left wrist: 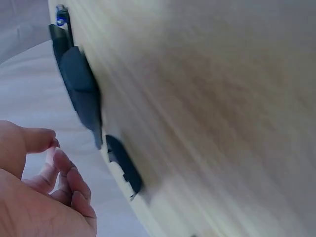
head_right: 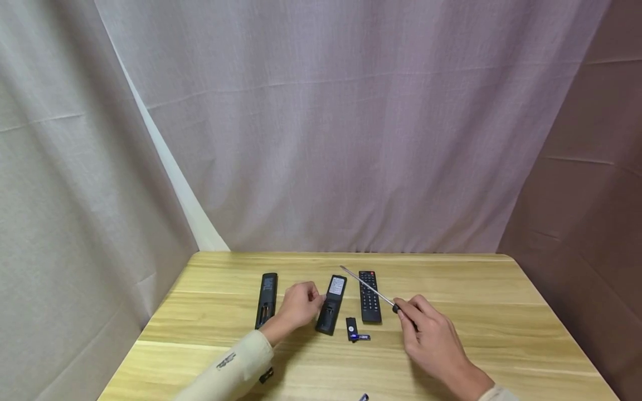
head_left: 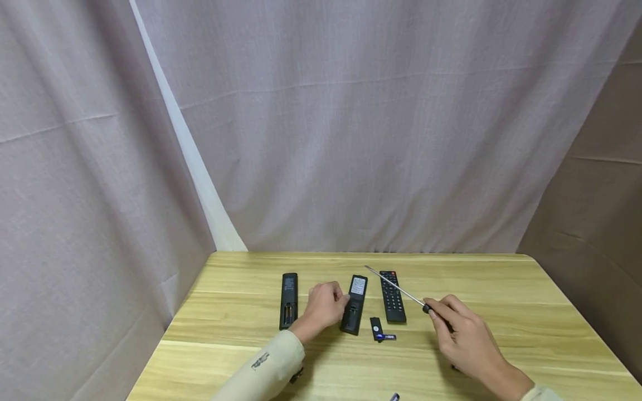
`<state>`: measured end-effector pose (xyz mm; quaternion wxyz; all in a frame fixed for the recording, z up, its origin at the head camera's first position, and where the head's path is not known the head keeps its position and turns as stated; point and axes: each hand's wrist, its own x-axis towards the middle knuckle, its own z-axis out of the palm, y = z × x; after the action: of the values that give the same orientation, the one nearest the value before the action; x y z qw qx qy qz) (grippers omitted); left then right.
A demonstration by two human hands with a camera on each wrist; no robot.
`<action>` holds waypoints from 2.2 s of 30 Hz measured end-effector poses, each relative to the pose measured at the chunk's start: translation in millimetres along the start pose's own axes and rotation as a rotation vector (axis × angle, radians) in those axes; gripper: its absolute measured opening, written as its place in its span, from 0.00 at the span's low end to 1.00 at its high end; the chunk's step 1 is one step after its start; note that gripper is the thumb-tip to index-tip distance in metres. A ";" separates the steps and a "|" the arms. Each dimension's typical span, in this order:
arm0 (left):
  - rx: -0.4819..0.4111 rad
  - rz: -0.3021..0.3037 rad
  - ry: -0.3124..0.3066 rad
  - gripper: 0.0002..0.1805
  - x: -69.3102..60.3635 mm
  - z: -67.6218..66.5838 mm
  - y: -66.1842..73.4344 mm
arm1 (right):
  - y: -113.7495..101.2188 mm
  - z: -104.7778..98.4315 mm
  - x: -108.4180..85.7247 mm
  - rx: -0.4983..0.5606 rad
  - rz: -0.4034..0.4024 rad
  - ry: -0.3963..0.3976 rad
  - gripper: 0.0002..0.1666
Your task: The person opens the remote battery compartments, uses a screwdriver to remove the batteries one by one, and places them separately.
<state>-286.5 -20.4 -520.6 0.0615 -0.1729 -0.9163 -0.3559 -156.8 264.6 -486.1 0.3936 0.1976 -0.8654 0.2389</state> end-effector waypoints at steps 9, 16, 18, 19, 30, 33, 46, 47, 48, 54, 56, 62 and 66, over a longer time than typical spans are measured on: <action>-0.056 -0.012 -0.027 0.15 -23.6 -33.3 -1.2 | 4.1 -7.8 -4.7 -0.045 0.016 -0.008 0.19; -0.070 -0.052 -0.027 0.13 -32.0 -46.6 -9.4 | 9.8 -11.7 -9.3 -0.087 0.030 -0.011 0.19; -0.069 -0.049 -0.024 0.13 -33.0 -48.0 -10.2 | 11.4 -12.4 -10.3 -0.102 0.040 -0.011 0.19; -0.071 -0.045 -0.022 0.13 -33.4 -48.6 -10.4 | 12.3 -12.6 -10.9 -0.109 0.049 -0.014 0.19; -0.061 -0.023 -0.013 0.11 -39.6 -56.5 -14.6 | 31.0 -20.1 -17.5 -0.223 0.324 -0.204 0.14; -0.039 -0.016 -0.010 0.11 -40.7 -57.3 -18.7 | 40.1 -23.2 -17.8 -0.230 0.403 -0.260 0.15; -0.215 -0.094 -0.088 0.10 -44.6 -65.7 -20.0 | 68.1 -18.5 -19.2 -0.257 0.516 -0.437 0.20; -0.226 -0.090 -0.089 0.10 -45.3 -66.6 -18.7 | 69.6 -17.6 -18.5 -0.257 0.519 -0.455 0.19; -0.236 -0.089 -0.091 0.11 -45.9 -67.4 -17.3 | 70.8 -16.9 -17.2 -0.255 0.527 -0.478 0.18; -0.264 -0.092 -0.099 0.11 -48.5 -70.0 -10.2 | 76.3 -9.4 -14.2 -0.244 0.558 -0.595 0.07; -0.256 -0.101 -0.099 0.11 -48.9 -70.0 -9.1 | 77.4 -6.2 -15.4 -0.243 0.559 -0.620 0.06; -0.258 -0.119 -0.094 0.10 -48.8 -69.8 -8.2 | 79.6 -1.3 -16.3 -0.244 0.545 -0.651 0.06; -0.266 -0.122 -0.095 0.10 -48.6 -69.9 -9.8 | 78.6 -0.2 -14.1 -0.258 0.525 -0.644 0.07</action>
<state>-245.4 -87.5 -486.7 -0.0271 -0.1402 -0.8717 -0.4688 -189.7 330.4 -517.1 0.0510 -0.0156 -0.9877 0.1468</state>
